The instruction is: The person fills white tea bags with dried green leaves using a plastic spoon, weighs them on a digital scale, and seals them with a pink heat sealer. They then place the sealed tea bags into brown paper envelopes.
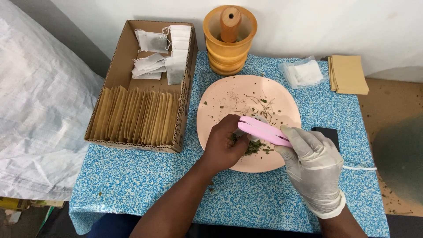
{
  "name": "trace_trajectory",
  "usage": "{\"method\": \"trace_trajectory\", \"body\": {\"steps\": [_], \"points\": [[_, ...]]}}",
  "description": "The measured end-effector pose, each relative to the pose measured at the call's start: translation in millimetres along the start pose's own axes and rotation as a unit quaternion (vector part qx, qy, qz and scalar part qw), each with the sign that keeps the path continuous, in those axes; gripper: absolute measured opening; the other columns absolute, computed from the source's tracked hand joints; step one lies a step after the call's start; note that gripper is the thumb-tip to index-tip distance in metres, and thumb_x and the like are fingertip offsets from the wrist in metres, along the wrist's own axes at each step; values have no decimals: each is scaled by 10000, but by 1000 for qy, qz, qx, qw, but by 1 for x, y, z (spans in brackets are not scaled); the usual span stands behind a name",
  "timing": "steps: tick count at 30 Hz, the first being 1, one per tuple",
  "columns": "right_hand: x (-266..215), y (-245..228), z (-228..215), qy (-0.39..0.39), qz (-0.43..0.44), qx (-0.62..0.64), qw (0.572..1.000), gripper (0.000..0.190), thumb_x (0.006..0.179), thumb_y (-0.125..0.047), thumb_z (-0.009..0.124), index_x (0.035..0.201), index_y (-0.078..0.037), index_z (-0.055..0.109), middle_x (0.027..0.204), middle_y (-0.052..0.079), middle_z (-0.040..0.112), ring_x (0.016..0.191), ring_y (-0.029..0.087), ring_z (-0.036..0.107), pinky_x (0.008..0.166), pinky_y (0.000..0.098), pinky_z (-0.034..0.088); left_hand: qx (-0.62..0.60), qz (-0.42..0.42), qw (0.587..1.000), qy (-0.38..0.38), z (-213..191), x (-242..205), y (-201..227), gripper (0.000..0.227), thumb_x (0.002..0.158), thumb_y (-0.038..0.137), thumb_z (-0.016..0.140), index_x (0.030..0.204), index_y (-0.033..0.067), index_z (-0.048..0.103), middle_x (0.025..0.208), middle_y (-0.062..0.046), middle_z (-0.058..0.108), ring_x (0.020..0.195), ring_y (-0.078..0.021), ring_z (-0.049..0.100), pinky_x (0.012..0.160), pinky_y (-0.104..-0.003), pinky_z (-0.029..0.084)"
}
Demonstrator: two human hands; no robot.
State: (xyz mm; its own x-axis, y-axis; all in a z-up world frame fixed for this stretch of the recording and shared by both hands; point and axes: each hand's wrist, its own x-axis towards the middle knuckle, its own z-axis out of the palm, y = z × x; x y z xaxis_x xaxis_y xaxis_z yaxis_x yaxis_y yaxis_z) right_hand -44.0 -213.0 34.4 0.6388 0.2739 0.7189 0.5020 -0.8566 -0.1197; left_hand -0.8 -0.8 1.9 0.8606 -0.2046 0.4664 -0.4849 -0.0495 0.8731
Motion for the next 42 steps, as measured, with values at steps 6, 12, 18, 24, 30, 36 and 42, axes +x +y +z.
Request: {"method": "trace_trajectory", "body": {"steps": [6, 12, 18, 24, 30, 36, 42], "points": [[1, -1, -1, 0, 1, -3, 1000, 350, 954, -313, 732, 1238, -108, 710, 1145, 77, 747, 907, 319, 686, 826, 436, 534, 5, 4, 1000, 3, 0, -1, -3, 236, 907, 58, 616, 1134, 108, 652, 1022, -77, 634, 945, -241, 625, 754, -351, 502], [3, -3, -2, 0, 1, 4, 1000, 345, 954, -312, 724, 1224, -97, 705, 1133, 85, 747, 892, 321, 685, 814, 435, 532, 1, -1, 1000, 6, 0, -1, -1, 235, 911, 67, 630, 1142, 101, 654, 1042, -79, 649, 967, -243, 632, 764, -352, 504], [2, -2, -2, -3, 0, 0, 1000, 352, 955, -308, 731, 1241, -104, 698, 1156, 87, 747, 913, 328, 694, 819, 437, 532, -1, -20, 1000, 2, 0, -1, 1, 199, 919, 96, 625, 1115, 112, 652, 1014, -63, 633, 932, -221, 618, 737, -339, 485], [2, -2, -1, -3, -1, -9, 1000, 354, 958, -337, 712, 1226, -104, 707, 1140, 80, 744, 885, 323, 679, 792, 439, 523, -1, -25, 1000, -1, -1, -1, 1, 161, 913, 84, 608, 1064, 127, 642, 986, -53, 628, 899, -211, 615, 705, -333, 466], [13, -4, -11, -99, 155, 133, 974, 703, 797, -44, 781, 1456, -112, 545, 1200, 128, 683, 994, 268, 644, 891, 390, 595, -76, -94, 993, 14, 3, -3, -4, 111, 941, 116, 613, 1040, 85, 651, 908, -41, 623, 836, -177, 587, 642, -323, 452], [5, 79, -27, -111, 269, -78, 953, 456, 980, -265, 762, 1428, -219, 691, 1136, 93, 698, 1021, 313, 630, 797, 454, 501, -37, -144, 988, 37, 3, -4, -5, 252, 902, 167, 664, 1142, 92, 684, 1065, -65, 711, 1008, -229, 667, 726, -359, 556], [-28, 160, -25, -189, 388, -107, 896, 504, 993, -446, 669, 1407, -159, 683, 1289, 124, 586, 1034, 329, 635, 876, 451, 484, 27, -136, 990, 32, 4, -7, -6, 271, 910, 214, 646, 1149, 93, 687, 1036, -73, 719, 941, -242, 694, 647, -380, 554]]}}
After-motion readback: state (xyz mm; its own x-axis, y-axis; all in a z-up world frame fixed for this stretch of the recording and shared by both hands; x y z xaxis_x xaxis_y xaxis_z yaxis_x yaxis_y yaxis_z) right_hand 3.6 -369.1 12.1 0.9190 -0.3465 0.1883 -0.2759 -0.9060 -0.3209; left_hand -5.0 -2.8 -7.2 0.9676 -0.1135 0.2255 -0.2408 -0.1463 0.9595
